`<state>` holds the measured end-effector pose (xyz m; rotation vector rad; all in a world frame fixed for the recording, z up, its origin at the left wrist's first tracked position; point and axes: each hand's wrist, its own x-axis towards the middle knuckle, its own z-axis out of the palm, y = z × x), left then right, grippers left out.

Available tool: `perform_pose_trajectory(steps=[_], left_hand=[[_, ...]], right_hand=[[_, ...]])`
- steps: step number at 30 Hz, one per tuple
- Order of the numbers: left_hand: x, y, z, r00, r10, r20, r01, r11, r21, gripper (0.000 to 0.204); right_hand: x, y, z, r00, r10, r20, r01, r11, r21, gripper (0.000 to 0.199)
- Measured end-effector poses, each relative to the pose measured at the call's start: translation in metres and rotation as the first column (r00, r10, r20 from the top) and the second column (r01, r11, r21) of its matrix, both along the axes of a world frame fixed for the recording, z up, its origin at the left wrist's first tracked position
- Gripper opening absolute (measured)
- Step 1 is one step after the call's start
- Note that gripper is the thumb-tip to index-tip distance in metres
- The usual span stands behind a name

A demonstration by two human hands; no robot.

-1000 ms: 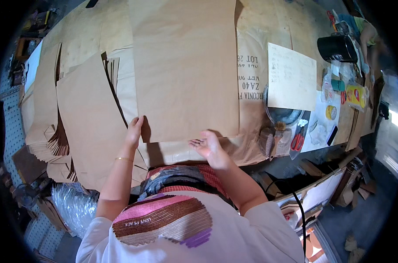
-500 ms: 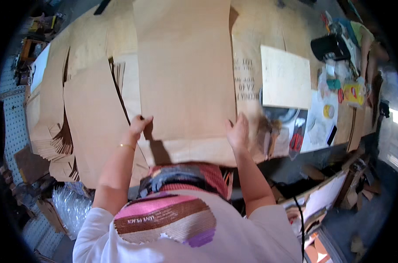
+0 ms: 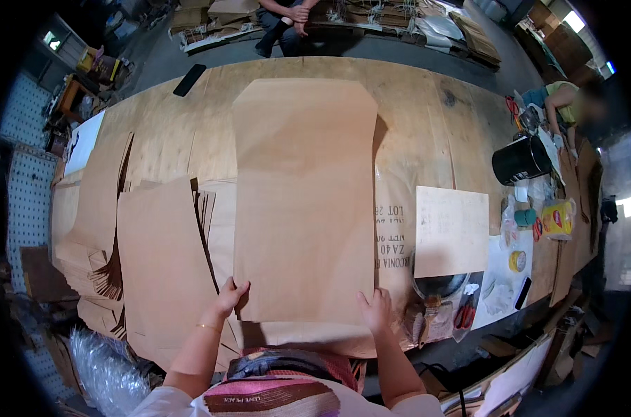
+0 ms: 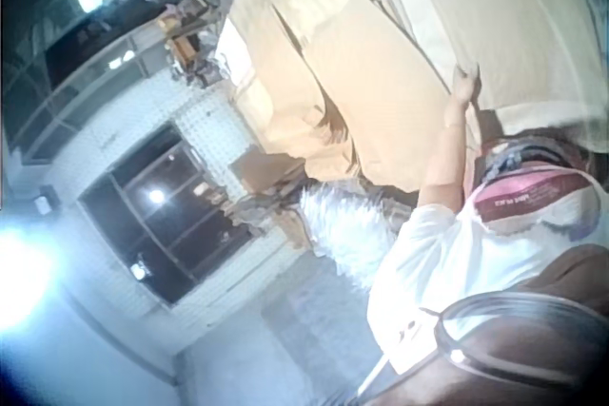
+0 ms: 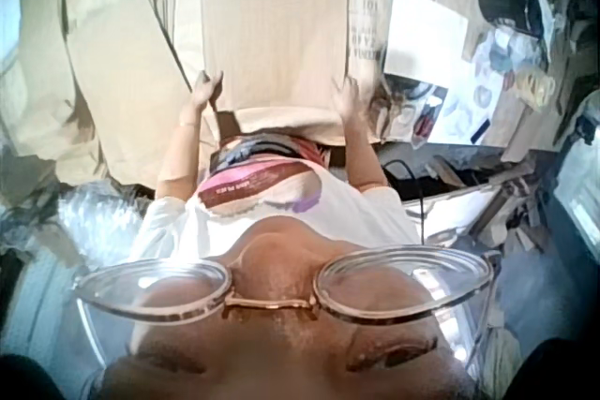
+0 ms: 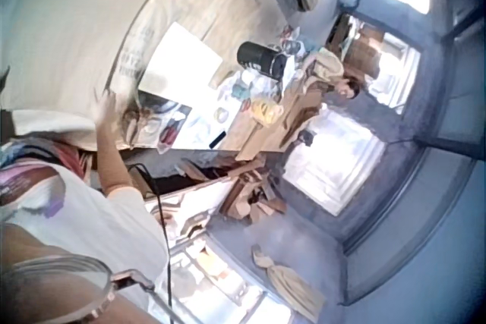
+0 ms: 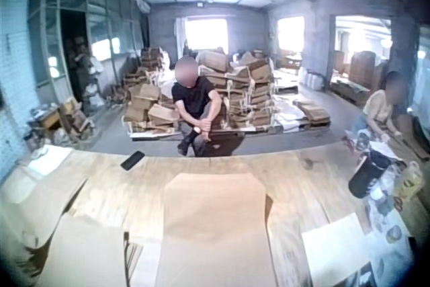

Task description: The person stacks flat brown paper sheets on a workbench, then applies glue to the edges and inserts white string to form a tied package. The person repeats this process for multiple units.

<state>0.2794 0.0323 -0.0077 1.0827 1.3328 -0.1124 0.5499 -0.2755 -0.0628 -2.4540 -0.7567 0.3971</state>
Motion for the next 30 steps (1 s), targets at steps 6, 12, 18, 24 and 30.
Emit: perform_pose_trajectory(steps=[6, 12, 18, 24, 30], left_hand=[[-0.007, -0.010, -0.039, 0.974, 0.148, 0.173, -0.168, 0.980, 0.105, 0.036], [0.036, 0.050, -0.082, 0.947, 0.133, 0.292, -0.193, 0.963, 0.188, 0.033], [0.116, 0.131, -0.075, 0.989, 0.085, 0.122, -0.134, 0.868, 0.479, 0.037], [0.122, 0.099, -0.031, 0.991, -0.032, -0.129, 0.122, 0.607, 0.785, 0.047], [-0.055, 0.004, -0.023, 0.976, -0.014, -0.215, 0.192, 0.509, 0.839, 0.062]], right_hand=[[0.001, 0.012, 0.004, 0.952, -0.065, -0.298, 0.107, 0.986, 0.125, 0.031], [0.046, 0.077, 0.001, 0.898, -0.126, -0.421, 0.220, 0.958, 0.183, 0.033], [0.131, 0.146, -0.067, 0.851, -0.189, -0.490, 0.315, 0.930, 0.187, 0.045], [0.140, 0.157, -0.047, 0.951, -0.253, -0.179, 0.247, 0.967, -0.055, 0.063], [0.051, 0.115, 0.014, 0.916, 0.178, 0.360, -0.267, 0.940, 0.212, 0.029]])
